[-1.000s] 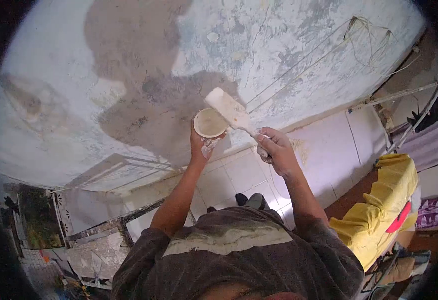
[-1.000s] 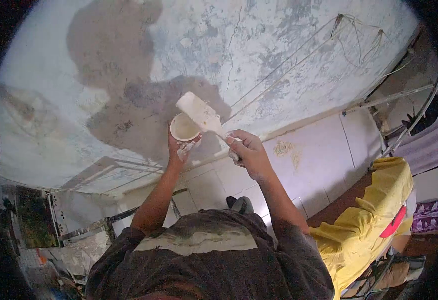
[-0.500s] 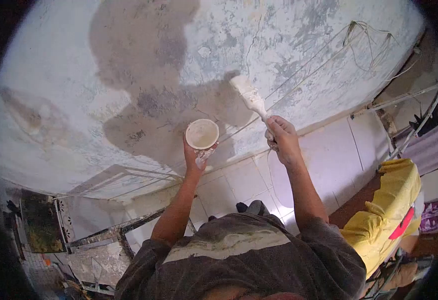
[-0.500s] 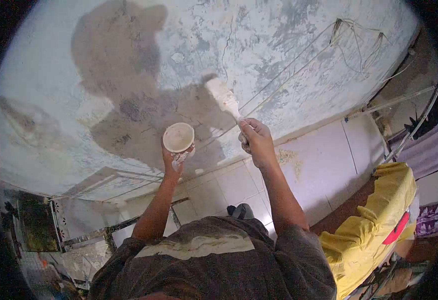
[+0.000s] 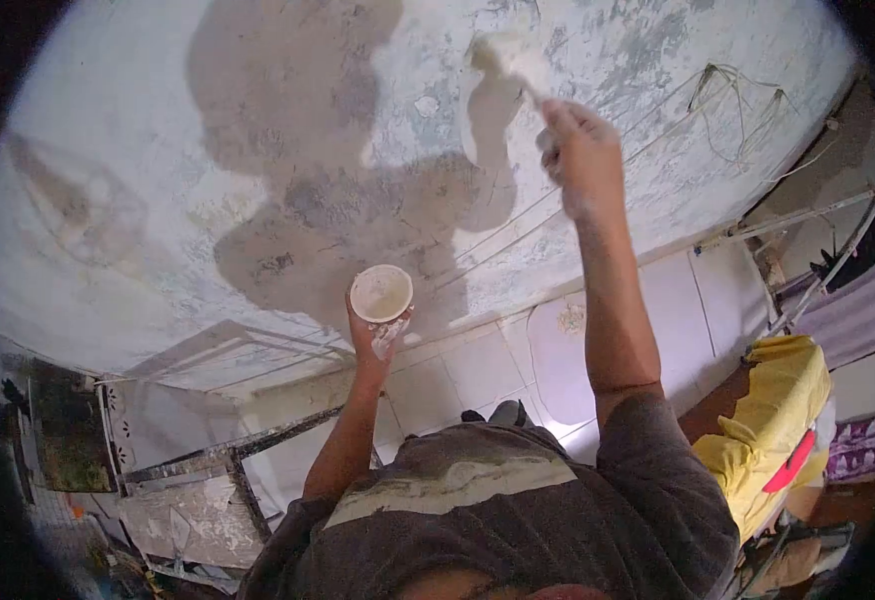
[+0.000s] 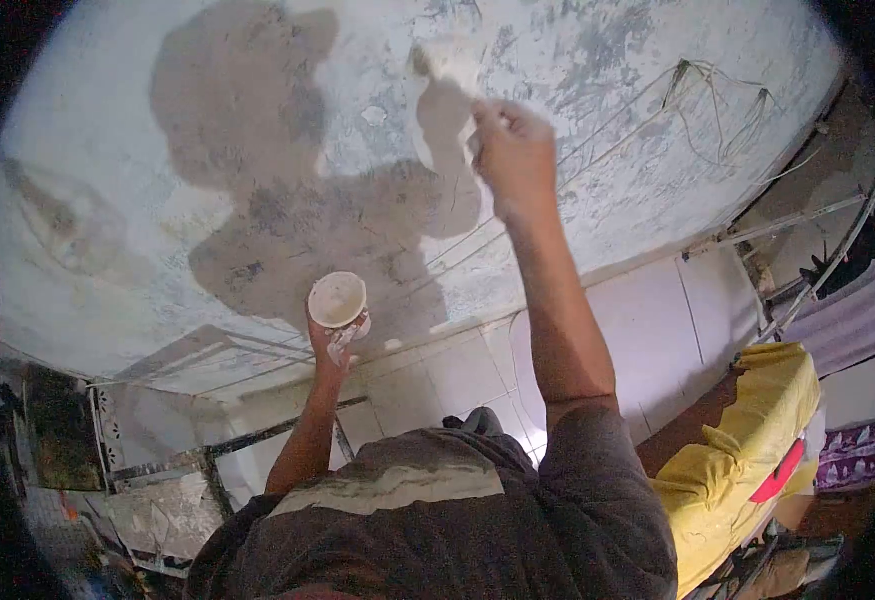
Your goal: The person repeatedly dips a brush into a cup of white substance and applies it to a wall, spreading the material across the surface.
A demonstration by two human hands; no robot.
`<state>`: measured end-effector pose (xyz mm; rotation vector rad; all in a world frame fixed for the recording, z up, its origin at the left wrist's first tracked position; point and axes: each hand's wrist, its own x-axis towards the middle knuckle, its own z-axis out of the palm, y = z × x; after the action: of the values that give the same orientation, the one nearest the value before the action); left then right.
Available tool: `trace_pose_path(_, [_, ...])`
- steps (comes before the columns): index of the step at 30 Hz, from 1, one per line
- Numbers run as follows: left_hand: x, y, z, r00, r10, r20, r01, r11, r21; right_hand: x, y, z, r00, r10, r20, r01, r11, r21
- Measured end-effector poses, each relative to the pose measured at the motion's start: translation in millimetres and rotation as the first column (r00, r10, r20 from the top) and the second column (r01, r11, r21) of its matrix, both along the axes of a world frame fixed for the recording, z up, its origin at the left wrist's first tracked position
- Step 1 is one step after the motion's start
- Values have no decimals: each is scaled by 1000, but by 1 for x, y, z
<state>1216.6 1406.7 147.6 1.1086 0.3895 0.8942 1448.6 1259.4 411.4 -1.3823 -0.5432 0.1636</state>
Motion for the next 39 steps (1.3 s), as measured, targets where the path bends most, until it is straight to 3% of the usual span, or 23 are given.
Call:
trace_pose_path(1, [-3, -1, -1, 999, 36, -40, -32, 995, 90, -1, -2, 6, 998, 47, -45, -41, 991, 130])
trace_pose_path(3, [-8, 0, 0, 994, 77, -75, -63, 982, 180, -4, -3, -4, 999, 24, -36, -18, 989, 150])
trace_pose_path(5, [-17, 0, 1, 998, 60, -5, -60, 998, -13, -6, 2, -33, 998, -61, 12, 58, 984, 167])
trace_pose_path(6, [-21, 1, 2, 998, 60, -3, -60, 998, -13, -1, 6, -67, 983, -117, 143, 108, 992, 69])
trace_pose_path(8, [-31, 0, 4, 957, 173, -234, -84, 935, 344, 9, 24, -147, 981, -178, 79, 179, 984, -5])
trace_pose_path(10, [-37, -8, 20, 961, 171, -219, -102, 950, 297, 1, 25, -209, 952, -219, 215, 250, 959, -131])
trace_pose_path(11, [-37, -9, 26, 965, 173, -196, -121, 960, 253, 2, 27, -260, 966, -236, 103, 250, 956, -153])
trace_pose_path(13, [-39, -8, 24, 976, 165, -145, -131, 966, 224, -19, 16, -304, 945, -299, 134, 324, 915, -239])
trace_pose_path(14, [-40, -7, 23, 981, 166, -97, -146, 972, 187, -22, 13, -309, 943, -303, 139, 329, 916, -230])
trace_pose_path(16, [-45, -1, 19, 972, 187, -139, -158, 967, 200, -30, 5, -302, 919, -225, -324, 128, 947, -296])
trace_pose_path(19, [-51, 4, 13, 969, 185, -165, -147, 965, 218, -12, 2, -247, 937, -160, -312, 69, 956, -285])
trace_pose_path(20, [-52, 5, 11, 976, 164, -142, -129, 965, 228, 21, 2, -252, 987, -83, 137, 137, 884, -447])
trace_pose_path(21, [-53, 5, 9, 977, 159, -139, -125, 966, 226, 53, 4, -258, 840, 85, 535, 269, 791, -549])
trace_pose_path(22, [-53, 6, 6, 975, 178, -135, -141, 960, 243, 49, -2, -197, 675, 121, 728, 442, 724, -530])
trace_pose_path(24, [-52, 7, 7, 973, 194, -126, -157, 953, 258, 47, -13, -110, 611, 11, 791, 481, 789, -383])
trace_pose_path(25, [-52, 6, 10, 986, 135, -96, -119, 981, 155, 70, -14, -90, 865, -32, 501, 237, 906, -351])
trace_pose_path(26, [-53, 4, 12, 995, 78, -62, -75, 996, 51, 38, -16, -31, 997, -75, 32, 76, 997, -33])
trace_pose_path(30, [-50, 12, -5, 998, -2, 64, 2, 1000, -8, 35, -19, 44, 999, -24, 47, 10, 960, 280])
trace_pose_path(33, [-48, 10, -3, 999, 8, 38, 0, 982, -191, 49, -4, 9, 996, -82, 21, 76, 976, 205])
trace_pose_path(34, [-48, 4, 4, 998, 47, -40, -43, 995, 87, 44, 2, -11, 987, -157, -17, 158, 987, 29])
trace_pose_path(35, [-48, 1, 7, 989, 104, -102, -61, 931, 360, 60, 15, -68, 884, -274, 379, 240, 961, 135])
trace_pose_path(36, [-50, 3, 3, 990, 99, -96, -58, 930, 363, 55, 15, -94, 938, -281, 203, 300, 952, -67])
trace_pose_path(39, [-52, 11, -3, 999, 27, 41, -33, 990, 137, 46, 9, -202, 961, -260, 92, 270, 956, -115])
